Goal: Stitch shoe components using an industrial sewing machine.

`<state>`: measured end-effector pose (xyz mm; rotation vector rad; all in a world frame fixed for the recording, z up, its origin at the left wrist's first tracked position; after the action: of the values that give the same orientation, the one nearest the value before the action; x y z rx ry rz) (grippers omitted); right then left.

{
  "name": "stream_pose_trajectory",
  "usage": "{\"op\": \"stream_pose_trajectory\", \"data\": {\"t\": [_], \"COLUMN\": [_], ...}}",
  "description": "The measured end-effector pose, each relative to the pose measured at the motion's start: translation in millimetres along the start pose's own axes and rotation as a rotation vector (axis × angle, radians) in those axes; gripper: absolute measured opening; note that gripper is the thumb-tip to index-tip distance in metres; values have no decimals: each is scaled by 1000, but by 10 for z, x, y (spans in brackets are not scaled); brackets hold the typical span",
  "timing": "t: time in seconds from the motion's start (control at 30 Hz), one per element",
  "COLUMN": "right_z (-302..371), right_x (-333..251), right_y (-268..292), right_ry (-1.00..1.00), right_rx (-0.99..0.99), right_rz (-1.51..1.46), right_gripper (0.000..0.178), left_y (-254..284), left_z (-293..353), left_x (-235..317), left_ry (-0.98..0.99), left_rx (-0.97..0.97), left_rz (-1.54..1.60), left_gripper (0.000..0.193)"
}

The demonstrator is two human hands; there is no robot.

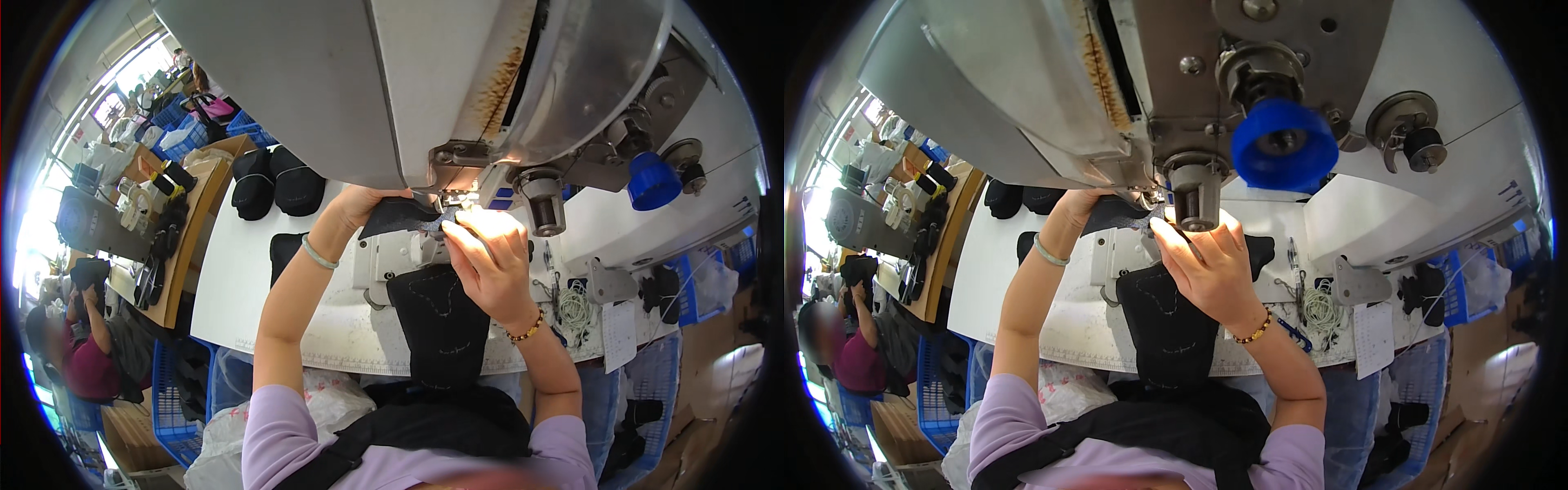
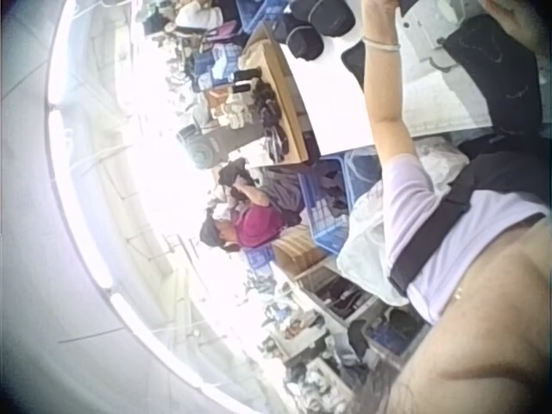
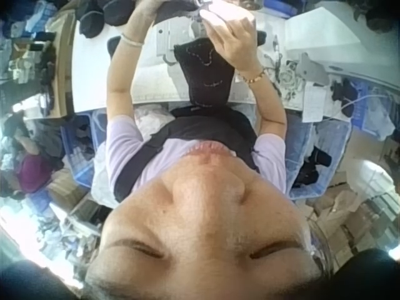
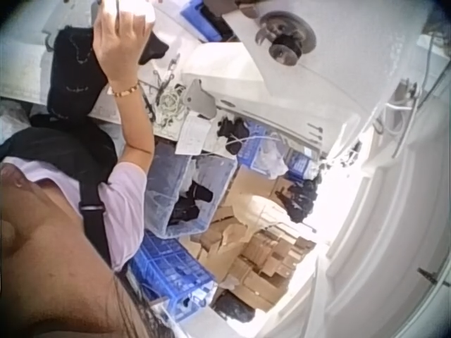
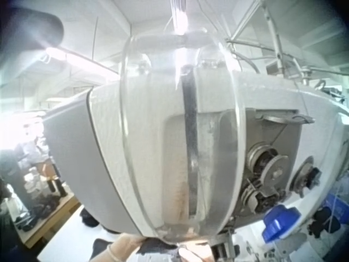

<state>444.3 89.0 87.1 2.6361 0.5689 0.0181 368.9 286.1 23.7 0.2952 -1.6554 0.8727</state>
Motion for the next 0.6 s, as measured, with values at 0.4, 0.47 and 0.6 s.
{"op": "stream_pose_trajectory", "data": {"t": [0.4,0.47,0.6], "right_z": [12,25,45], "right_x": [59,44,-51], "right_y": [-18,7,-30], "right_ry": [-33,-7,57], "right_rx": [3,29,9], "right_rz": [-11,26,6], "right_gripper": [30,35,37], "left_y": [-325,-359,-385], "left_z": [250,309,474], "left_x": [19,71,32], "left_ry": [194,155,28], "left_rx": [-150,-81,-16], "left_rz": [70,9,44], "left_gripper": [28,29,30]}}
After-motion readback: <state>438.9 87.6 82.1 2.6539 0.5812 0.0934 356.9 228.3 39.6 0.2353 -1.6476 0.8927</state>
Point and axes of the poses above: each hand's wrist, its own z-axis away from the middle knuckle, its own y-axis out of the back of the hand, x = y × z, the point moved 9 cm from there along -z, towards the middle knuckle, and after that the axes turned 3 degrees about x, right-handed, at the moved point
